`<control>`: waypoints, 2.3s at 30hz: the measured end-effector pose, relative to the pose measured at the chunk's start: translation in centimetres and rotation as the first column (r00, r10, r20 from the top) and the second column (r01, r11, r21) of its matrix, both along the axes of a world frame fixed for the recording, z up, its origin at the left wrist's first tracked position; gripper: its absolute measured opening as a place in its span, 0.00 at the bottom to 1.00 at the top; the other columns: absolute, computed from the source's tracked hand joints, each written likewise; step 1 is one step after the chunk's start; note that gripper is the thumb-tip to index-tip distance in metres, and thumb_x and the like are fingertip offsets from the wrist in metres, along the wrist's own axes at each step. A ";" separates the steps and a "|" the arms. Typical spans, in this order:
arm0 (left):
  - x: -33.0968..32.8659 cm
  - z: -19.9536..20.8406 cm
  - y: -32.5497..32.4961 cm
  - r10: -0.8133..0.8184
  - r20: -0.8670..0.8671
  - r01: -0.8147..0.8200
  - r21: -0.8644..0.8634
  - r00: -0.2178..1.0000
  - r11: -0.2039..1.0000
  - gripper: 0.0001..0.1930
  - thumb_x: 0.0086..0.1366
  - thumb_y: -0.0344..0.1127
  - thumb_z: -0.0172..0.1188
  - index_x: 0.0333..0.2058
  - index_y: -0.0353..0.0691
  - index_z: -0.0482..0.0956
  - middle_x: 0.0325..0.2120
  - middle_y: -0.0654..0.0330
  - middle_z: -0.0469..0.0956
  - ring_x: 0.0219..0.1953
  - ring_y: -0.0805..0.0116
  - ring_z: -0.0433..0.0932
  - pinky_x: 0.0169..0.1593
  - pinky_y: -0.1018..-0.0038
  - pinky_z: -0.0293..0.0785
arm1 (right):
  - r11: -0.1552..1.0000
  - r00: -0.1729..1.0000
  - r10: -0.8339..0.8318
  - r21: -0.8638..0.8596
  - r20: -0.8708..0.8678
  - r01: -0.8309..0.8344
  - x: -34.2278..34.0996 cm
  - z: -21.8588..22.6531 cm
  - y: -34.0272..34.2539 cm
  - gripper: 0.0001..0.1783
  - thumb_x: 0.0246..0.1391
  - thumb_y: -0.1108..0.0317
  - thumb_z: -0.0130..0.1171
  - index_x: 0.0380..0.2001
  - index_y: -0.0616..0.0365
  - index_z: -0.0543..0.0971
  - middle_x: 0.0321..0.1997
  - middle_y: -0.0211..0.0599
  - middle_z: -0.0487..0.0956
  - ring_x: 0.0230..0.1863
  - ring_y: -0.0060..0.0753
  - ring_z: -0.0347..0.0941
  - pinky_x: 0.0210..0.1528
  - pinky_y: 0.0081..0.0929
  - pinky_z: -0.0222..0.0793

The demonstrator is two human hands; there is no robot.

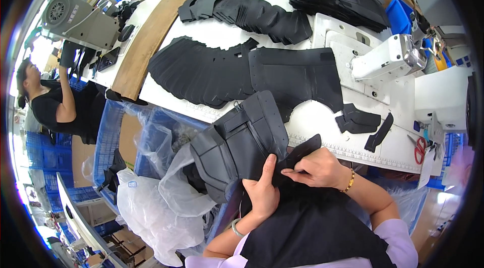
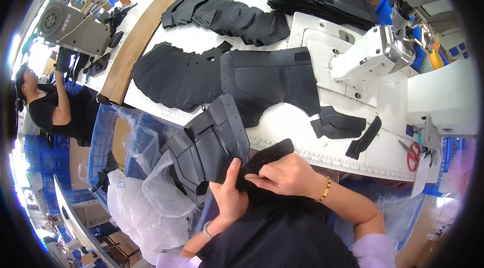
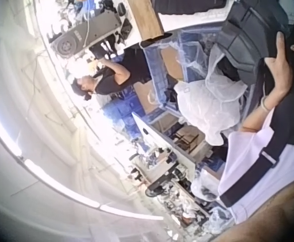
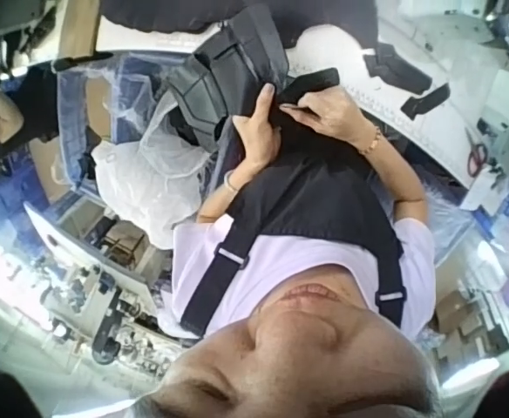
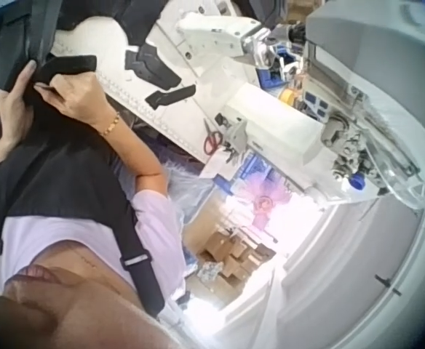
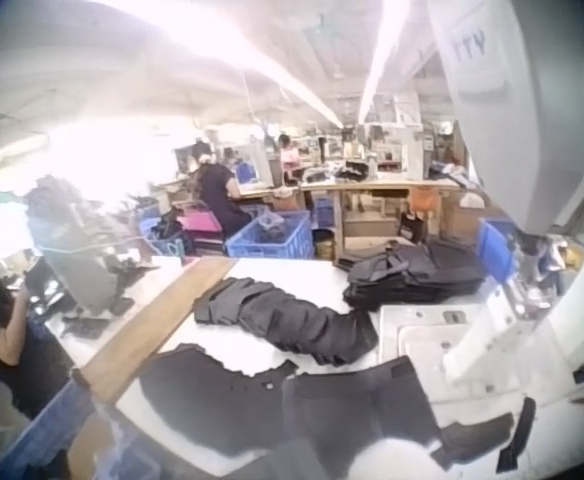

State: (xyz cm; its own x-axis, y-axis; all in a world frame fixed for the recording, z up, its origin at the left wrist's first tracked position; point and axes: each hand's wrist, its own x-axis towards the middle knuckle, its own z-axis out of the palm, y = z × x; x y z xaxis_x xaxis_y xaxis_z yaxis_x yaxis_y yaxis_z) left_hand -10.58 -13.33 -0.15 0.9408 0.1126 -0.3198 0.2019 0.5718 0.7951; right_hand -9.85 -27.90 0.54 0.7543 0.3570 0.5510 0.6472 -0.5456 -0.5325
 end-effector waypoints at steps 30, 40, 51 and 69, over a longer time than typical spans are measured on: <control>-2.1 -0.2 1.5 -0.331 0.172 0.256 0.352 0.928 0.900 0.09 0.63 0.25 0.56 0.41 0.29 0.75 0.34 0.62 0.77 0.36 0.78 0.74 0.39 0.83 0.69 | 0.935 0.849 0.313 0.294 -0.426 -0.197 1.5 1.9 -0.1 0.09 0.51 0.77 0.57 0.32 0.60 0.66 0.33 0.35 0.70 0.23 0.34 0.69 0.26 0.24 0.67; -2.0 -0.8 2.2 -0.156 0.235 0.017 0.504 0.959 0.864 0.12 0.63 0.22 0.53 0.46 0.27 0.71 0.41 0.56 0.76 0.41 0.71 0.74 0.46 0.77 0.69 | 0.977 0.958 0.173 -0.088 -0.228 -0.197 1.5 2.8 -0.5 0.13 0.50 0.67 0.59 0.38 0.59 0.71 0.34 0.31 0.73 0.22 0.33 0.74 0.20 0.27 0.68; -2.7 -0.8 2.9 -0.195 0.253 0.075 0.417 0.948 0.906 0.12 0.60 0.22 0.54 0.43 0.28 0.73 0.36 0.60 0.76 0.34 0.77 0.73 0.37 0.82 0.69 | 0.969 0.963 0.244 -0.013 -0.114 -0.247 2.7 1.1 1.1 0.13 0.44 0.73 0.59 0.36 0.51 0.76 0.39 0.22 0.73 0.24 0.27 0.73 0.21 0.24 0.69; -3.5 -2.5 3.4 -0.131 0.355 -0.097 0.557 0.926 0.825 0.07 0.59 0.21 0.57 0.37 0.30 0.77 0.30 0.58 0.80 0.33 0.73 0.78 0.38 0.79 0.72 | 0.911 0.915 0.357 -0.145 -0.188 -0.385 2.9 3.2 3.1 0.12 0.37 0.68 0.63 0.23 0.57 0.71 0.35 0.32 0.66 0.21 0.29 0.70 0.20 0.25 0.67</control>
